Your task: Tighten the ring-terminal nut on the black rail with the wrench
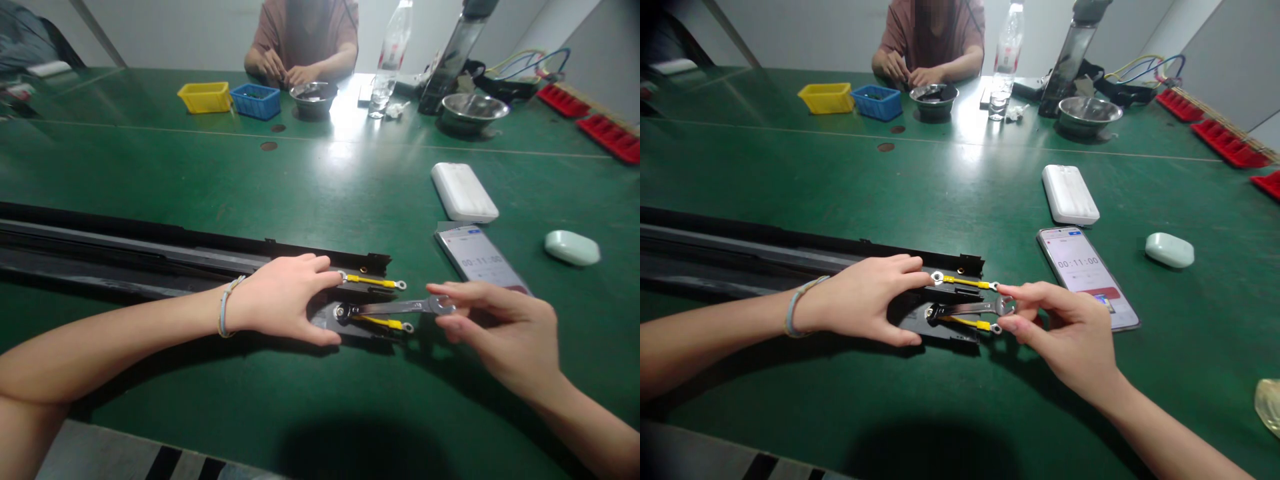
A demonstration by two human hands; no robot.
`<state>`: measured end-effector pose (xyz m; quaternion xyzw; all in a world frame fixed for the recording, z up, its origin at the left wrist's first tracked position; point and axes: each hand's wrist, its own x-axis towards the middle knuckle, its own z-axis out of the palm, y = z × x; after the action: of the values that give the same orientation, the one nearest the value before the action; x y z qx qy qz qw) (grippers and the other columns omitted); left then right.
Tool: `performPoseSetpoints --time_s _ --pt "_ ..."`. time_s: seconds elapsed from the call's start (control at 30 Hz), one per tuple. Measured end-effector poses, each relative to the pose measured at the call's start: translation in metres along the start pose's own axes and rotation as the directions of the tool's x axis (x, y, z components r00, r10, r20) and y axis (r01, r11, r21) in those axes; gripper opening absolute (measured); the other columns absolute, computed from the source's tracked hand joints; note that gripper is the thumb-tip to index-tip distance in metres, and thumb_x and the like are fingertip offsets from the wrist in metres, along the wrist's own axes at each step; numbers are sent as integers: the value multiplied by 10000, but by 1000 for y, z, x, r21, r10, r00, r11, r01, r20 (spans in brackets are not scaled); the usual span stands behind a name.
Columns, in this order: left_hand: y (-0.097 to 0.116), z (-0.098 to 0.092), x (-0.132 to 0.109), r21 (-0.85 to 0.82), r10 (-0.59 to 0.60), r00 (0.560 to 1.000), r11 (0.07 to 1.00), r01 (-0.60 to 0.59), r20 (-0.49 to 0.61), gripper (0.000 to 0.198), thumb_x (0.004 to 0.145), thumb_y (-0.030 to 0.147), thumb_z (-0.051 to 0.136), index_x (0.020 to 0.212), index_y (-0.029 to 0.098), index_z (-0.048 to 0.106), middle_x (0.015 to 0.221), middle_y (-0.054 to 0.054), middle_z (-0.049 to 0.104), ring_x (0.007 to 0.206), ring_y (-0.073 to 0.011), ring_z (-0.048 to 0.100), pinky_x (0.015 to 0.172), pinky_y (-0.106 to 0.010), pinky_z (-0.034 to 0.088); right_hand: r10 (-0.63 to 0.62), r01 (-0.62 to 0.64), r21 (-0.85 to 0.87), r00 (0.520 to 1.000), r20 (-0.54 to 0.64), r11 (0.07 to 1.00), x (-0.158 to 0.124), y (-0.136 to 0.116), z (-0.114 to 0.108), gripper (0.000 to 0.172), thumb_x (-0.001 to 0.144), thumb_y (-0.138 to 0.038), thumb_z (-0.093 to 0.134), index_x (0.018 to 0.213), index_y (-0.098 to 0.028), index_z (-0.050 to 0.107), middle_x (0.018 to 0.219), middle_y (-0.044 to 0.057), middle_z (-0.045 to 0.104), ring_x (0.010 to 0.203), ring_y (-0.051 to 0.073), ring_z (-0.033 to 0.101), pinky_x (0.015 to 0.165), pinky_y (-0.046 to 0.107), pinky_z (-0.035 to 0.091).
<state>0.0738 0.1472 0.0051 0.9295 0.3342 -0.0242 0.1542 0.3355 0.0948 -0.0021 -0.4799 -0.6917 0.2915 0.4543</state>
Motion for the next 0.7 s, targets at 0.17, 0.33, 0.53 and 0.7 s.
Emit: performPoseSetpoints --time_s 0.17,0.33,0.53,0.7 --pt "3 0 -2 7 0 1000 1000 0 -5 629 704 663 583 1134 206 557 945 -38 553 846 -209 552 697 -308 450 68 -74 -124 997 -46 990 2 1 4 177 768 -217 660 907 -210 770 417 -59 578 366 103 512 371 218 396" --pt "4 0 -4 4 3 1000 1000 -3 -6 637 699 667 586 1140 209 554 946 -38 551 847 -210 549 695 -309 448 85 -89 -105 996 -42 990 4 0 4 170 760 -227 667 898 -208 765 419 -60 583 368 101 503 361 213 377" --pt "1 -1 0 12 -7 1000 1000 7 1 621 705 652 589 1136 206 557 946 -37 552 850 -211 546 707 -311 450 19 -20 48 1000 19 999 1 2 0 166 660 -144 755 795 -241 748 448 -50 600 377 115 521 366 218 400" --pt "-3 2 7 7 -6 1000 1000 6 -5 610 698 647 599 1122 209 562 935 -33 549 837 -204 546 702 -305 448 -42 15 251 994 101 968 -3 6 1 202 636 -137 791 798 -239 726 457 -37 598 418 142 528 414 262 417"
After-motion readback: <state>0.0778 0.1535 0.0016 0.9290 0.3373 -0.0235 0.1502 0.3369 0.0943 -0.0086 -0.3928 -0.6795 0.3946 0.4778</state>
